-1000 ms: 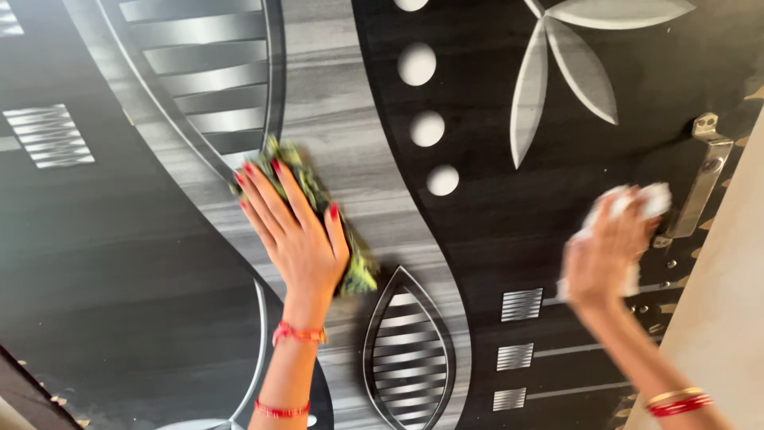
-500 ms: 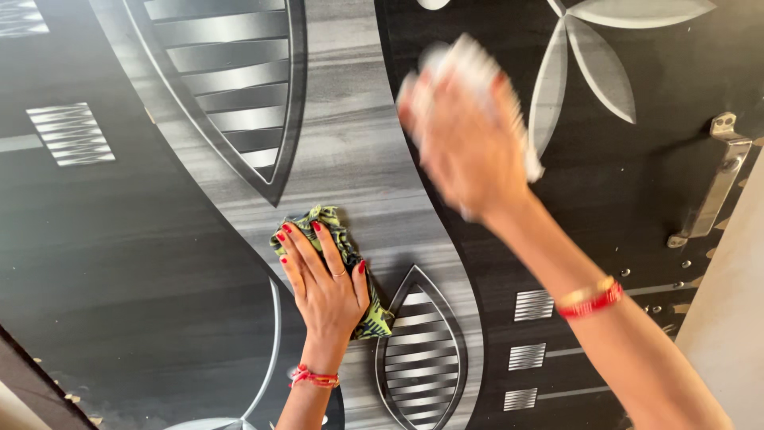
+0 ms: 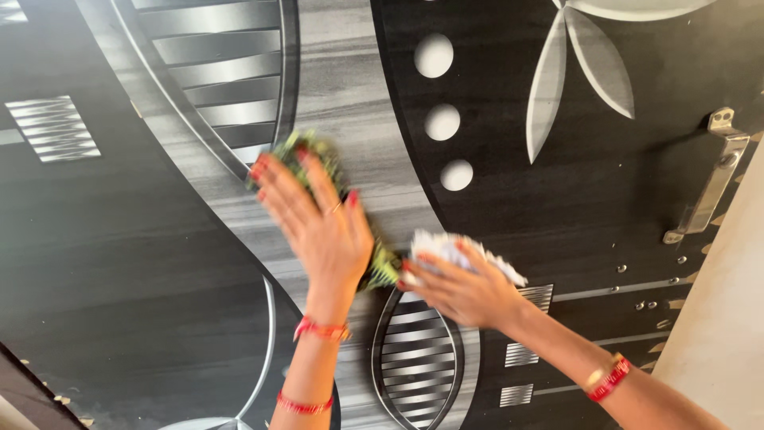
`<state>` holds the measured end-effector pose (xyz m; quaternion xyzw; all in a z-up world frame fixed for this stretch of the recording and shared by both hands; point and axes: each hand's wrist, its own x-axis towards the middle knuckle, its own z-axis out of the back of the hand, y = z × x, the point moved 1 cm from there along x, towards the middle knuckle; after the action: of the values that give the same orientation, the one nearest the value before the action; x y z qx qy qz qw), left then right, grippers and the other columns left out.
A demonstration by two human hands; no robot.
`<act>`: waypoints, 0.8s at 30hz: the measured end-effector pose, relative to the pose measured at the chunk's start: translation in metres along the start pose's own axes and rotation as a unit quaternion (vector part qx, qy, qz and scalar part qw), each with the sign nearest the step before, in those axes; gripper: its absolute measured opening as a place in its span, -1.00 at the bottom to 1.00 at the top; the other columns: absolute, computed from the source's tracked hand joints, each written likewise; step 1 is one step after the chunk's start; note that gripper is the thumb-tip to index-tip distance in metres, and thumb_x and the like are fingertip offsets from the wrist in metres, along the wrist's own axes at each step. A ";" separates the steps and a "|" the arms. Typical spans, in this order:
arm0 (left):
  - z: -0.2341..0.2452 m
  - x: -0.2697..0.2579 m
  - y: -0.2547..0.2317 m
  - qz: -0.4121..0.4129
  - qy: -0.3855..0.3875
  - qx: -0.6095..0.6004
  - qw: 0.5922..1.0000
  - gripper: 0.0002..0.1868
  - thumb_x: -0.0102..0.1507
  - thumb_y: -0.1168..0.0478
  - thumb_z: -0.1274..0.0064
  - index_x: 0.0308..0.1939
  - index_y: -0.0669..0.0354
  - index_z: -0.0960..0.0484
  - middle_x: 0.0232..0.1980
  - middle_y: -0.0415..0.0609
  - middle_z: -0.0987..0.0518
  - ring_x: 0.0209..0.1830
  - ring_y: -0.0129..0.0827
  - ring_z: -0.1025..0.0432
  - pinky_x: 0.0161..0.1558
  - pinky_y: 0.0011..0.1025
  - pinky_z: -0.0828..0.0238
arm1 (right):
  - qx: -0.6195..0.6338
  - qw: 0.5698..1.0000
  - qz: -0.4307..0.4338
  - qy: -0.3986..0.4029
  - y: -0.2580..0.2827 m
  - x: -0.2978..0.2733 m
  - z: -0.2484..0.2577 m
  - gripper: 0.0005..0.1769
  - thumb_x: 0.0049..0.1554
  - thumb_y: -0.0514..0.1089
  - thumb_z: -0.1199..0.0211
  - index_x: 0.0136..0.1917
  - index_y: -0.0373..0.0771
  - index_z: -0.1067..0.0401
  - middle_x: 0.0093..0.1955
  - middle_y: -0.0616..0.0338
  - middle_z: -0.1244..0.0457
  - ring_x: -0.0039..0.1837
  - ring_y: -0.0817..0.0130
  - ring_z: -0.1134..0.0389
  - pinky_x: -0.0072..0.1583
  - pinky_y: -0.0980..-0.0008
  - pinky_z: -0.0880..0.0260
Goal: The person wipes a dark door with silver decorative patterns using two cloths, one in each hand. They move the cloths in circular and vertical motions across the door surface, covering multiple areas including around the handle and decorative elements.
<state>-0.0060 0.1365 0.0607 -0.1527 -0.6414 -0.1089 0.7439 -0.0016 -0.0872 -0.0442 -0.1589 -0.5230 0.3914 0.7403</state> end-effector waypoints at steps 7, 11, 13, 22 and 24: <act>-0.016 0.023 -0.055 -0.142 0.052 -0.020 0.988 -0.24 0.41 0.00 0.15 0.64 0.17 -0.04 0.65 0.43 0.05 0.68 0.27 0.17 0.63 0.08 0.32 | -0.042 0.998 -0.033 0.026 -0.042 -0.025 0.008 -0.43 0.17 0.17 -0.18 0.46 0.33 -0.29 0.56 0.39 -0.12 0.59 0.30 -0.07 0.56 -0.24 0.16; -0.015 0.009 -0.044 -0.201 0.061 -0.011 0.978 -0.25 0.42 -0.01 0.13 0.64 0.10 -0.06 0.65 0.38 -0.01 0.68 0.19 0.10 0.63 0.03 0.24 | -0.080 0.981 -0.159 -0.071 -0.103 -0.029 0.041 -0.43 0.25 0.17 -0.21 0.51 0.17 -0.34 0.64 0.14 0.00 0.66 0.05 0.05 0.60 -0.31 0.24; -0.012 0.000 -0.028 -0.217 0.071 -0.011 0.974 -0.25 0.41 -0.02 0.14 0.64 0.12 -0.07 0.64 0.40 -0.02 0.67 0.22 0.09 0.61 0.07 0.22 | -0.097 0.969 -0.213 -0.074 -0.128 -0.037 0.057 -0.37 0.27 0.22 -0.15 0.56 0.07 -0.30 0.66 0.07 0.04 0.68 -0.06 0.11 0.60 -0.33 0.29; -0.002 -0.037 0.022 -0.155 0.042 0.027 0.987 -0.24 0.36 0.00 0.11 0.60 0.23 -0.12 0.60 0.51 -0.01 0.63 0.38 0.09 0.58 0.16 0.22 | -0.186 0.860 -0.472 -0.057 -0.174 -0.002 0.089 -0.21 0.36 0.08 0.16 0.74 -0.33 0.04 0.78 -0.16 0.22 0.73 -0.14 0.35 0.50 -0.46 0.52; -0.004 -0.041 0.021 -0.145 0.045 0.032 0.988 -0.24 0.36 0.01 0.11 0.59 0.25 -0.13 0.60 0.52 0.00 0.63 0.38 0.09 0.58 0.17 0.22 | -0.089 0.905 -0.387 -0.152 -0.169 0.031 0.084 -0.24 0.43 0.10 0.16 0.73 -0.34 0.07 0.77 -0.22 0.23 0.77 -0.14 0.38 0.64 -0.29 0.46</act>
<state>-0.0011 0.1531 0.0182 -0.0294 -0.6258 -0.2016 0.7529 -0.0026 -0.1879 0.1187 0.0515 -0.6821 0.0455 0.7280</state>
